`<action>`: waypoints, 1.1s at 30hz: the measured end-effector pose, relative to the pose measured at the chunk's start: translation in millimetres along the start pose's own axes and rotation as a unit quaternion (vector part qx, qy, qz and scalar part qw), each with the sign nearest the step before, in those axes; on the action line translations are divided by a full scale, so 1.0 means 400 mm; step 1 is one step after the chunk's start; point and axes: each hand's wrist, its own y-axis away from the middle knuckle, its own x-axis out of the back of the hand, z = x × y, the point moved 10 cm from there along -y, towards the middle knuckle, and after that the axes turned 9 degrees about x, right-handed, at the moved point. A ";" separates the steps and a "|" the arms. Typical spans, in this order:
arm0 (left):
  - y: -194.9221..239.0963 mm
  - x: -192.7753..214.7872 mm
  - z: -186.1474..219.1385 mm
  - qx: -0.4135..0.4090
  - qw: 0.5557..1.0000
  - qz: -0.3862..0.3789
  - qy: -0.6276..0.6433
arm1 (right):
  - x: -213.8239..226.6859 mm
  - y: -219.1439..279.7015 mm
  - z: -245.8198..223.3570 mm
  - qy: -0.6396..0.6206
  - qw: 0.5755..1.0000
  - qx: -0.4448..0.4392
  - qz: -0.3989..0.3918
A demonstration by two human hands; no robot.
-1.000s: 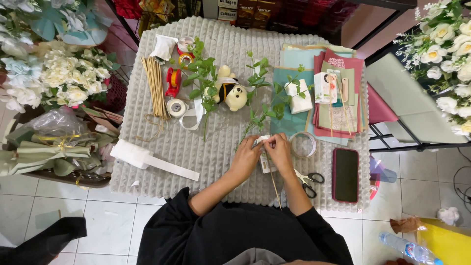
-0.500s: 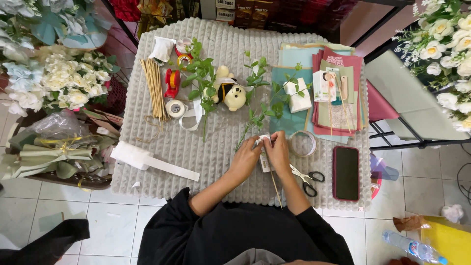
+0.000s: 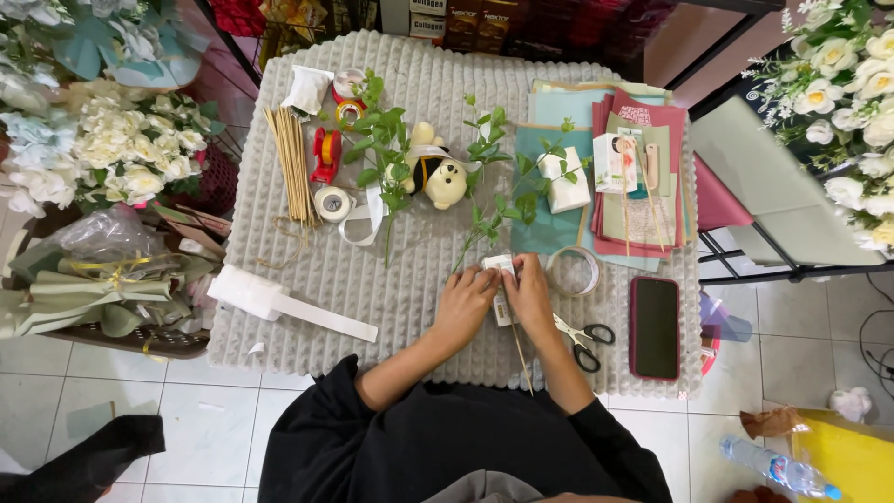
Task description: Applying tape to a small box and preparing product packaging at a design station
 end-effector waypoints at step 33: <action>0.022 -0.047 -0.034 0.049 0.994 -0.004 0.102 | 0.242 0.168 0.031 0.280 0.958 -0.013 0.055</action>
